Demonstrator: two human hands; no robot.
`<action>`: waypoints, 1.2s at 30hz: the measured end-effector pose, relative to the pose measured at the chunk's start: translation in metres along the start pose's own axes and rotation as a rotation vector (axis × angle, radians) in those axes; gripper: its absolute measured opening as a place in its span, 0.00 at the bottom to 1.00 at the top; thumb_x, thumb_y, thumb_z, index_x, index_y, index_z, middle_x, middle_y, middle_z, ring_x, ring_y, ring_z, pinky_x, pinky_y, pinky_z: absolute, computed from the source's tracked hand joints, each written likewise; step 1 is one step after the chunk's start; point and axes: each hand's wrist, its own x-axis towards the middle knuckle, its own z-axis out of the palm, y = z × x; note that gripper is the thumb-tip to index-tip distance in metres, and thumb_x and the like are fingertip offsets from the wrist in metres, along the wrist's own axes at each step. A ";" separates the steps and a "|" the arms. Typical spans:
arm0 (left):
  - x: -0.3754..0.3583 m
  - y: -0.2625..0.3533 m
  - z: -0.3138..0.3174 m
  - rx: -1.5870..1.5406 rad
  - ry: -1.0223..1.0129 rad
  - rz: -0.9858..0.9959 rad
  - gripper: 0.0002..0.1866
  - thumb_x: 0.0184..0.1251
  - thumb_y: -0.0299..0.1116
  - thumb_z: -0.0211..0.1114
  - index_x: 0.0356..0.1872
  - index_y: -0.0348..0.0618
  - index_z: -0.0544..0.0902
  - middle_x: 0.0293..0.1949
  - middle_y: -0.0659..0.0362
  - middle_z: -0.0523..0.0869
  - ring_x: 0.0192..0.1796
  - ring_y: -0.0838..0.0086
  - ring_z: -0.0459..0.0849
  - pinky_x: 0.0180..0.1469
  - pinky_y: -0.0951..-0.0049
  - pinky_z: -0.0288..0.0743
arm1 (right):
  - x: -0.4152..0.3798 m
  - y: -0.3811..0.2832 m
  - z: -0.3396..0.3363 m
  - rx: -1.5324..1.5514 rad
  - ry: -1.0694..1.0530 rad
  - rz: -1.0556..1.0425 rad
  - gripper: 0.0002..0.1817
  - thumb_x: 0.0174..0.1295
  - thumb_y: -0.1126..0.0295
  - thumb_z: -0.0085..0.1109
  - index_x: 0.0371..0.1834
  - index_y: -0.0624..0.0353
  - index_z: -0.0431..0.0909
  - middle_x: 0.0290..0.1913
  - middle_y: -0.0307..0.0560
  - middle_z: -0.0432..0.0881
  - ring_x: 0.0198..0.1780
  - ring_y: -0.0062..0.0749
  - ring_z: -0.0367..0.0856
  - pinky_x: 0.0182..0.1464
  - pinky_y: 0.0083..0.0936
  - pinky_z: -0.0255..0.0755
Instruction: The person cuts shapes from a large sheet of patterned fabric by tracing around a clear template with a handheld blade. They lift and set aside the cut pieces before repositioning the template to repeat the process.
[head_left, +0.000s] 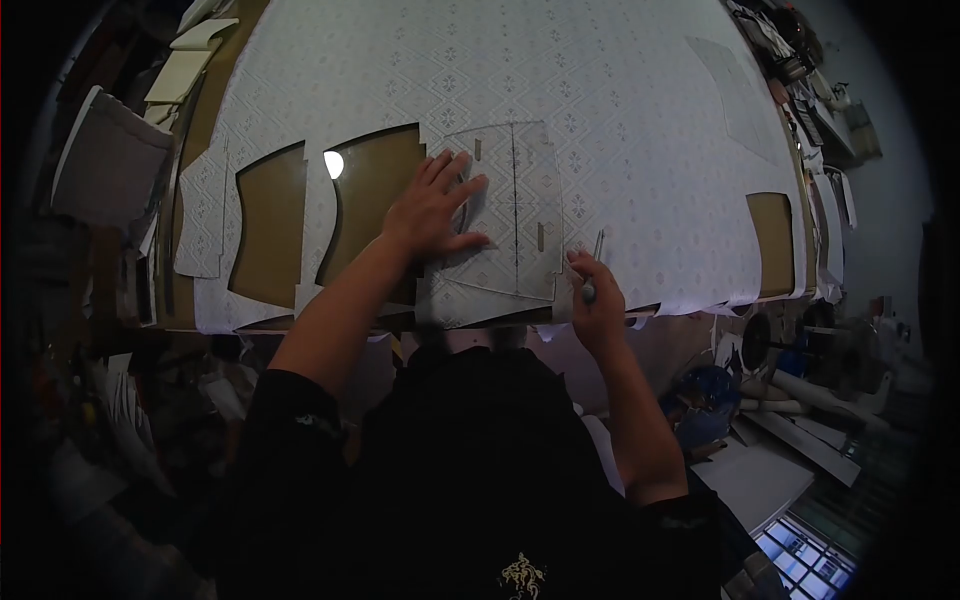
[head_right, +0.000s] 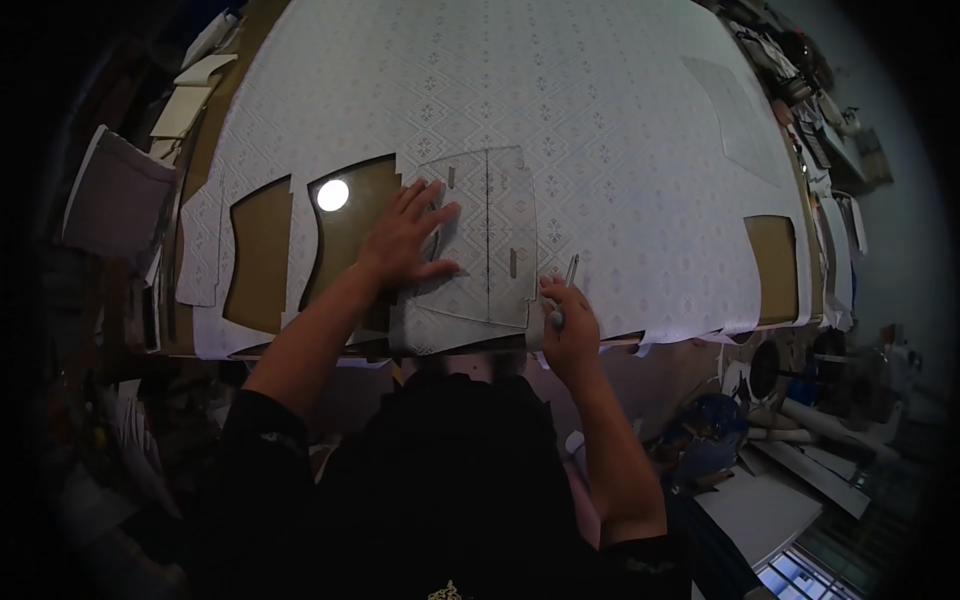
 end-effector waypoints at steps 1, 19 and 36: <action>0.000 0.000 0.000 -0.003 -0.004 -0.003 0.47 0.61 0.72 0.71 0.75 0.54 0.77 0.82 0.44 0.65 0.85 0.44 0.59 0.86 0.43 0.49 | -0.001 -0.002 0.000 -0.010 0.010 -0.001 0.15 0.66 0.85 0.59 0.55 0.61 0.79 0.60 0.59 0.88 0.69 0.56 0.83 0.71 0.44 0.75; 0.000 0.002 -0.003 0.016 0.002 -0.007 0.47 0.60 0.72 0.72 0.75 0.55 0.77 0.83 0.45 0.64 0.86 0.45 0.58 0.87 0.45 0.49 | 0.003 -0.009 0.003 -0.117 -0.066 -0.146 0.22 0.61 0.77 0.71 0.59 0.58 0.77 0.67 0.59 0.85 0.72 0.63 0.78 0.73 0.51 0.72; 0.001 0.004 -0.005 -0.010 -0.010 -0.018 0.47 0.58 0.68 0.76 0.76 0.53 0.77 0.83 0.45 0.64 0.86 0.45 0.57 0.86 0.44 0.50 | 0.001 0.007 0.010 -0.108 -0.191 -0.159 0.27 0.58 0.64 0.82 0.57 0.57 0.77 0.72 0.58 0.81 0.77 0.66 0.72 0.76 0.51 0.70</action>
